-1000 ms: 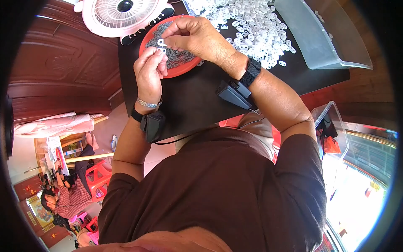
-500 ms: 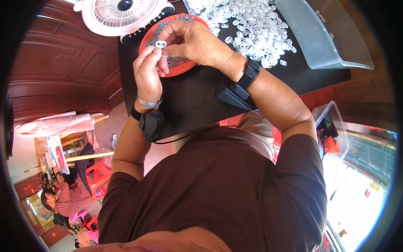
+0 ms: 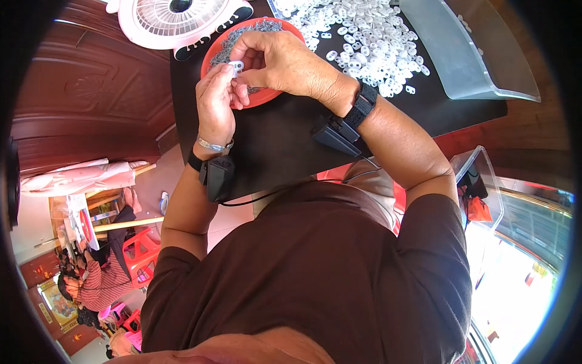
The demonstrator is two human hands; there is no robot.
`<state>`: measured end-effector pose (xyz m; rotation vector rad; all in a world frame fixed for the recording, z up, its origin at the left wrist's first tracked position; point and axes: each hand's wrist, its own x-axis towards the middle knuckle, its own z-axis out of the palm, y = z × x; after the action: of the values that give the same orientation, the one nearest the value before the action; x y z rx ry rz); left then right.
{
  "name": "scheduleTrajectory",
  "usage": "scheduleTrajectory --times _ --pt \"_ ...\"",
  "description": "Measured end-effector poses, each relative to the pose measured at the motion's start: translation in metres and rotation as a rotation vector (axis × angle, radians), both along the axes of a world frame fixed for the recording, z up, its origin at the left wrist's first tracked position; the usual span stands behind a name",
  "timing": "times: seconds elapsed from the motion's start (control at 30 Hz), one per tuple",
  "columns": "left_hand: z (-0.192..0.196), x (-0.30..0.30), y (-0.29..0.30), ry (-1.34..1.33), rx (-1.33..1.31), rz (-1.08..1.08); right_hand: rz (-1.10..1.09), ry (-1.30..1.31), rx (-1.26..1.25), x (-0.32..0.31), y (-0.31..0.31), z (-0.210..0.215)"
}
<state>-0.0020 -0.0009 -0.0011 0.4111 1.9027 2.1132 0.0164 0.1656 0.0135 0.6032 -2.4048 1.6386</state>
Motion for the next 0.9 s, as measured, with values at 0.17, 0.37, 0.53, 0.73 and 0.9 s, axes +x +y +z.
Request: scheduleTrajectory --times 0.17,0.37,0.53,0.73,0.9 --pt "-0.001 -0.004 -0.002 -0.018 -0.008 0.003 -0.015 0.046 0.010 0.002 -0.004 -0.002" --pt "0.002 0.003 0.005 -0.027 0.032 0.042 -0.138 0.317 0.245 0.007 -0.008 -0.004" --pt "0.001 0.001 0.003 -0.038 0.121 0.043 -0.168 0.458 0.291 0.007 -0.010 -0.003" --pt "0.003 0.001 0.000 0.005 0.104 0.042 -0.135 0.374 0.230 0.008 -0.009 -0.002" --pt "0.006 0.005 -0.001 0.144 0.084 0.040 -0.114 0.382 0.194 0.012 -0.008 0.002"
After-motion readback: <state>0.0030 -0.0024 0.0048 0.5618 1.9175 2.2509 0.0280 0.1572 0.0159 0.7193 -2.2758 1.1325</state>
